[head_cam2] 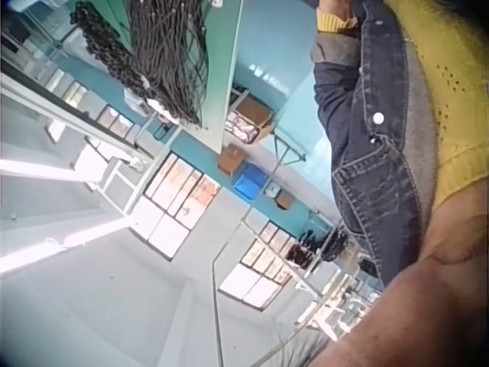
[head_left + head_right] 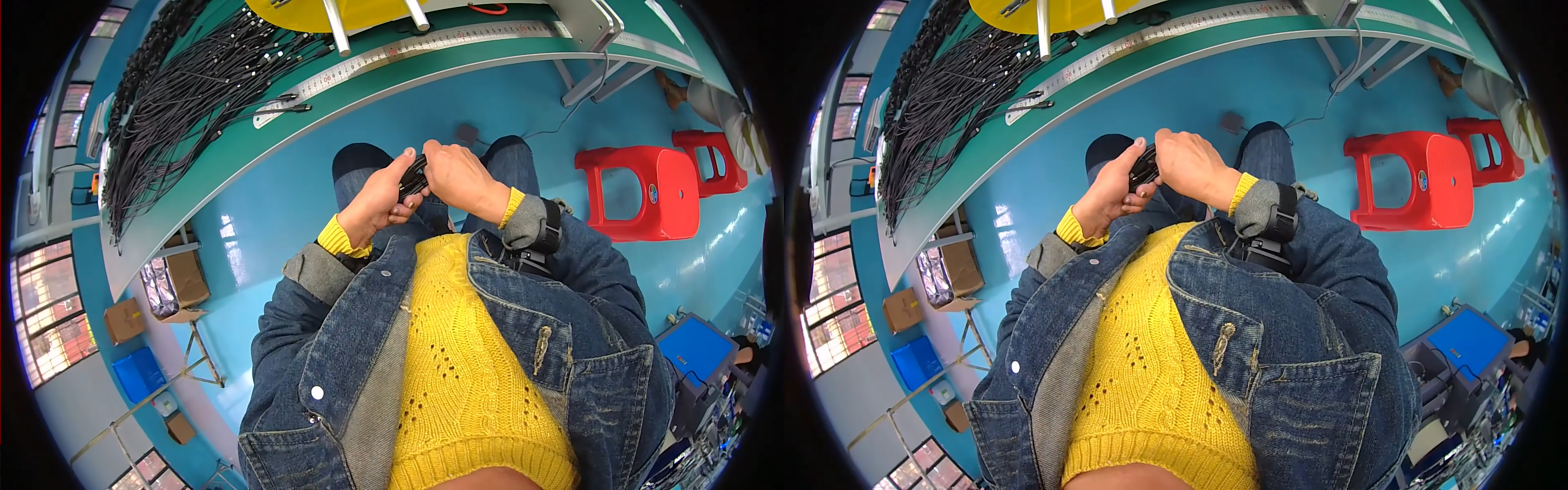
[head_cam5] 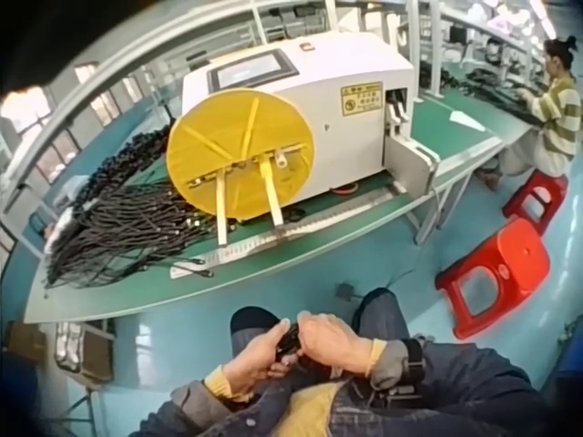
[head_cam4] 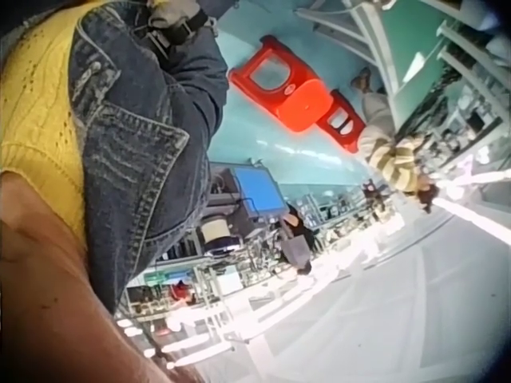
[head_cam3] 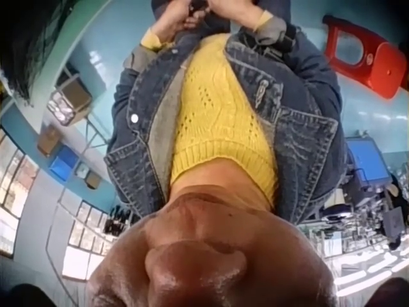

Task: The person picks up a cable, winds it around the pegs of a machine, and removes the coiled cable to wrap a tie around it by hand. This process is repeated several times, with the finished bundles placed on the person's lap.

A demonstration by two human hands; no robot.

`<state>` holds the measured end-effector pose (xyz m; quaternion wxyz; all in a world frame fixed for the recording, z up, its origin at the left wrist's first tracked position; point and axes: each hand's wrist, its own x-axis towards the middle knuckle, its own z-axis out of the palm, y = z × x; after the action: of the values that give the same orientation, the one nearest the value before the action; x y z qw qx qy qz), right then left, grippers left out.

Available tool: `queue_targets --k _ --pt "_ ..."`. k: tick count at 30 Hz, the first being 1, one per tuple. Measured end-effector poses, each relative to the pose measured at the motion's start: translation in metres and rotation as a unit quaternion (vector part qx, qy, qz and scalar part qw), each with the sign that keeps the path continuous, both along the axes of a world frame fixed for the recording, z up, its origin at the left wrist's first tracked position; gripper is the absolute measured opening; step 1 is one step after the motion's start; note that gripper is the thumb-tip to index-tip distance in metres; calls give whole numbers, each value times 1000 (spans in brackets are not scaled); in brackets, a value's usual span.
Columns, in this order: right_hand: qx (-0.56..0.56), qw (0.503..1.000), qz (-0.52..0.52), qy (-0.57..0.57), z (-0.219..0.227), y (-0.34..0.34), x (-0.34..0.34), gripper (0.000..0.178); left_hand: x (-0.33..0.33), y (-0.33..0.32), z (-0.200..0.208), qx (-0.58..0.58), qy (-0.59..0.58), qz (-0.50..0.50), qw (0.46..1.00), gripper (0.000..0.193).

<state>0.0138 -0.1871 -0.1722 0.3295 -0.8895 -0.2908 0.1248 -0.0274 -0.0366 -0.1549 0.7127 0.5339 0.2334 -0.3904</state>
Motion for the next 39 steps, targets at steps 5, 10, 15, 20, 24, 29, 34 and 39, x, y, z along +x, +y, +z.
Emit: queue_targets --k 5,10,15,20,24,29,34,39 --pt "30 999 9 13 0 -1 0 17 -3 3 -5 -48 -9 19 999 47" --pt "15 1000 13 -19 -6 -1 0 20 -9 9 -12 -135 -8 46 990 39" --pt "13 998 42 -56 -5 -2 -1 20 -9 11 -4 -144 9 31 989 30" --pt "50 995 78 -33 -14 -4 5 20 -6 10 -2 -41 -48 -78 995 19" --pt "161 977 90 105 -11 -5 12 21 -7 7 0 106 -161 -112 975 20" --pt "97 991 -5 97 1 11 1 32 -18 -4 -29 342 -431 -135 824 25" --pt "86 996 -10 19 -18 17 -5 43 -22 -9 -41 393 -431 -126 803 22" --pt "38 992 88 87 -38 21 -3 46 -32 10 -78 260 -491 -51 830 25"
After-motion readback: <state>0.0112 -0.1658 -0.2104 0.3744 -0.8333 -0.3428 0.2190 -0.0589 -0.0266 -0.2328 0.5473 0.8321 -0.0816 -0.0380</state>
